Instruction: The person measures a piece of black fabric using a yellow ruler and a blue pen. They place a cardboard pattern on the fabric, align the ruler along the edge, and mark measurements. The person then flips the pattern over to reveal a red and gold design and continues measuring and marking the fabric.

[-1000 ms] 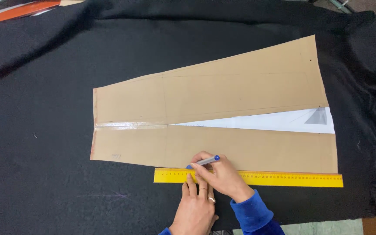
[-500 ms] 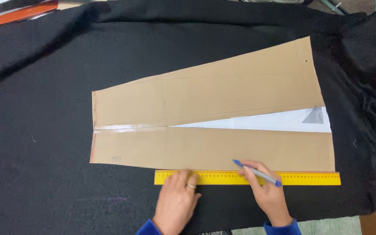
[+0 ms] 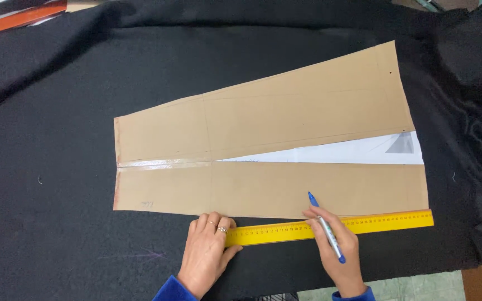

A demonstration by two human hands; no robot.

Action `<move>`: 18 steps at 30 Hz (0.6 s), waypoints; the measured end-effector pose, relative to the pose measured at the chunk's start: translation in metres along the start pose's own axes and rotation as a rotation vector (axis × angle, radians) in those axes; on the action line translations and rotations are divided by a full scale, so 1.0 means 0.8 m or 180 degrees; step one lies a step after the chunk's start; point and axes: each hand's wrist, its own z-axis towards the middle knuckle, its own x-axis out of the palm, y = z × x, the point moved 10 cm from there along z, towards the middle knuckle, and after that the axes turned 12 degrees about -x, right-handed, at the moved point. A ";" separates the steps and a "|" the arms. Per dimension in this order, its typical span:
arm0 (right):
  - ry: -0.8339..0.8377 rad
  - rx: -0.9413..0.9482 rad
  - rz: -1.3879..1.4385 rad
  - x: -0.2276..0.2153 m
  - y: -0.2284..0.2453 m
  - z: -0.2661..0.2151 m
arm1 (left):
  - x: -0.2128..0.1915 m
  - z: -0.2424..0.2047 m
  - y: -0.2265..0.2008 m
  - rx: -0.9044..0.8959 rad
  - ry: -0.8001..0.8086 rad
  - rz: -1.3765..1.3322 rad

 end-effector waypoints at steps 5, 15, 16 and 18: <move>0.0025 -0.0167 0.0032 0.011 0.003 -0.007 | 0.003 -0.013 0.004 0.0142 -0.0042 -0.0029; 0.0305 -0.0275 0.0007 0.026 0.010 -0.013 | -0.013 -0.033 0.007 0.0783 -0.0371 -0.0135; 0.0251 -0.0448 -0.0065 0.023 0.016 -0.012 | -0.016 -0.034 0.006 0.0884 -0.0335 -0.0102; 0.0284 -0.0496 -0.0197 0.020 0.011 -0.013 | -0.018 -0.031 0.014 0.0915 -0.0297 -0.0040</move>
